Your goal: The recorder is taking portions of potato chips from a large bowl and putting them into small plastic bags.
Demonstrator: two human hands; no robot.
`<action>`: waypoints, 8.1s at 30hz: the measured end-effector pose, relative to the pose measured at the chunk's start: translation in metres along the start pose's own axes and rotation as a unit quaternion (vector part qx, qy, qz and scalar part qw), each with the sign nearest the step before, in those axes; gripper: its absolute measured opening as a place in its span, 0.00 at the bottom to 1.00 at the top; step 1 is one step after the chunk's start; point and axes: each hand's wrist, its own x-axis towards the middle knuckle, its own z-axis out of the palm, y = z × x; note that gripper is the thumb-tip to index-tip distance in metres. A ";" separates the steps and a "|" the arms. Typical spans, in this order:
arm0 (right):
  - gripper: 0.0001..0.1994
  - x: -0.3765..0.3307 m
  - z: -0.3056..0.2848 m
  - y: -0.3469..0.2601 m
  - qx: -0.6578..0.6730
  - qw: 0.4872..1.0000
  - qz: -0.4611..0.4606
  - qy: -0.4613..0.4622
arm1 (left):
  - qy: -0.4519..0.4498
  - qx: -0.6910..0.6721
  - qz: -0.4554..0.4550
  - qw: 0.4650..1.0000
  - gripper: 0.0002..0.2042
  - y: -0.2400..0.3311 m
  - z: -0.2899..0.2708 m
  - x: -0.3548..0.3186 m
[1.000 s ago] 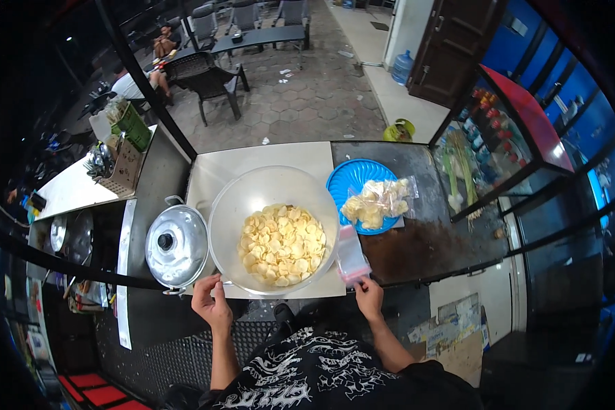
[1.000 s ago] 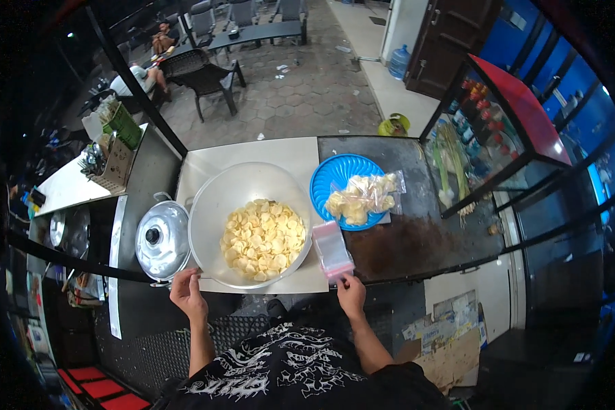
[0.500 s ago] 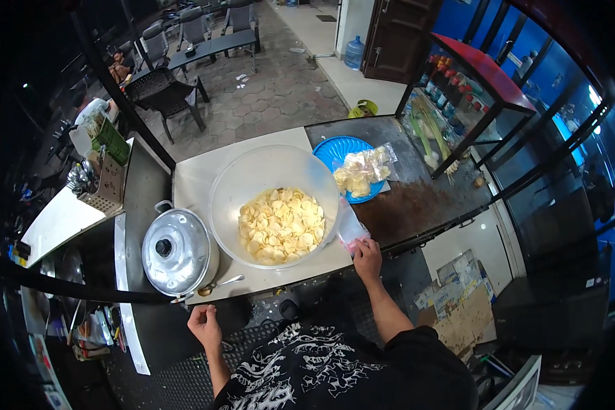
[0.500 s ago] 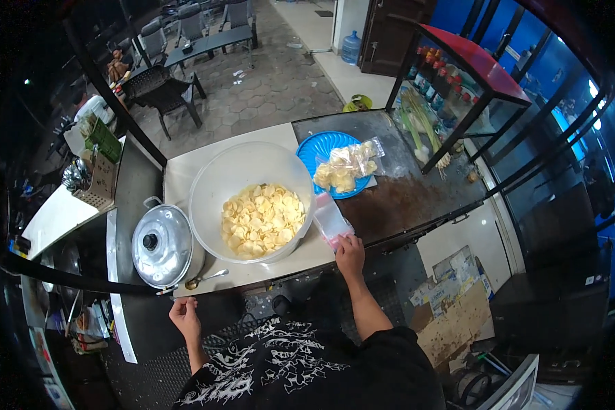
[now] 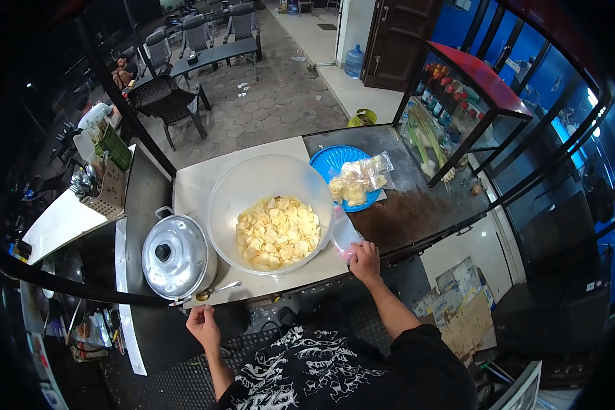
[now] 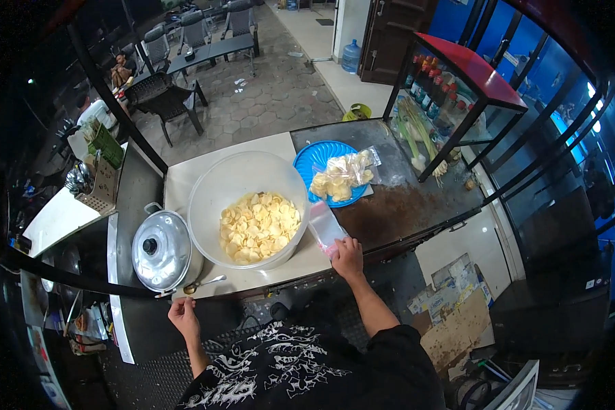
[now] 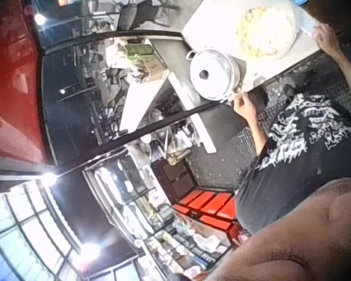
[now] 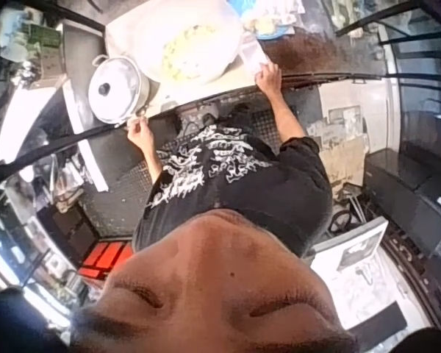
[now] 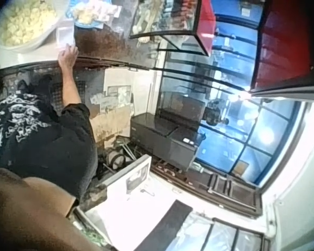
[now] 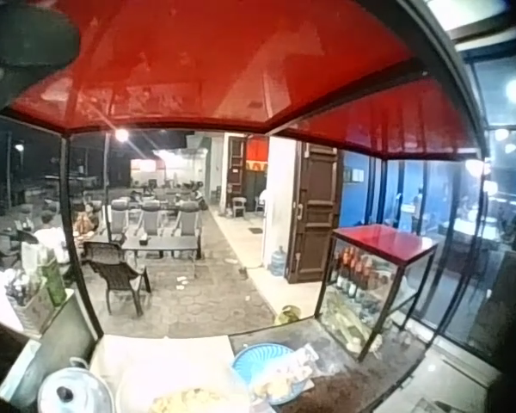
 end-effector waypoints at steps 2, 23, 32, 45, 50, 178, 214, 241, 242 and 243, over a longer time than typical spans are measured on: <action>0.13 -0.001 0.002 0.007 0.020 0.998 -0.049 -0.042 | 0.004 0.007 -0.002 1.000 0.07 0.003 0.006 -0.005; 0.03 0.013 0.013 0.045 0.181 0.967 -0.149 -0.103 | -0.226 0.111 -0.131 0.959 0.03 0.034 0.109 -0.059; 0.07 0.050 0.002 0.053 0.269 0.922 -0.097 -0.261 | -0.435 0.219 -0.088 0.869 0.08 -0.039 0.304 -0.071; 0.07 0.071 0.001 0.050 0.272 0.905 0.021 -0.326 | -0.303 -0.059 -0.442 0.842 0.04 -0.088 0.343 -0.076; 0.09 0.080 0.002 0.052 0.266 0.873 -0.032 -0.408 | -0.289 -0.097 -0.446 0.841 0.05 -0.090 0.342 -0.077; 0.19 0.147 -0.108 -0.251 0.610 0.755 0.026 -0.237 | -0.338 -0.166 -0.061 0.924 0.12 0.128 0.132 0.134; 0.22 0.163 -0.129 -0.206 0.609 0.753 0.018 -0.248 | -0.278 -0.049 -0.135 0.950 0.12 0.138 0.144 0.113; 0.22 0.212 -0.142 -0.206 0.436 0.790 -0.128 -0.413 | -0.283 0.201 0.324 0.880 0.32 0.169 0.170 0.086; 0.22 0.212 -0.144 -0.210 0.435 0.790 -0.128 -0.412 | -0.282 0.213 0.321 0.879 0.32 0.169 0.167 0.087; 0.22 0.212 -0.146 -0.216 0.436 0.789 -0.127 -0.415 | -0.282 0.225 0.317 0.877 0.32 0.168 0.164 0.087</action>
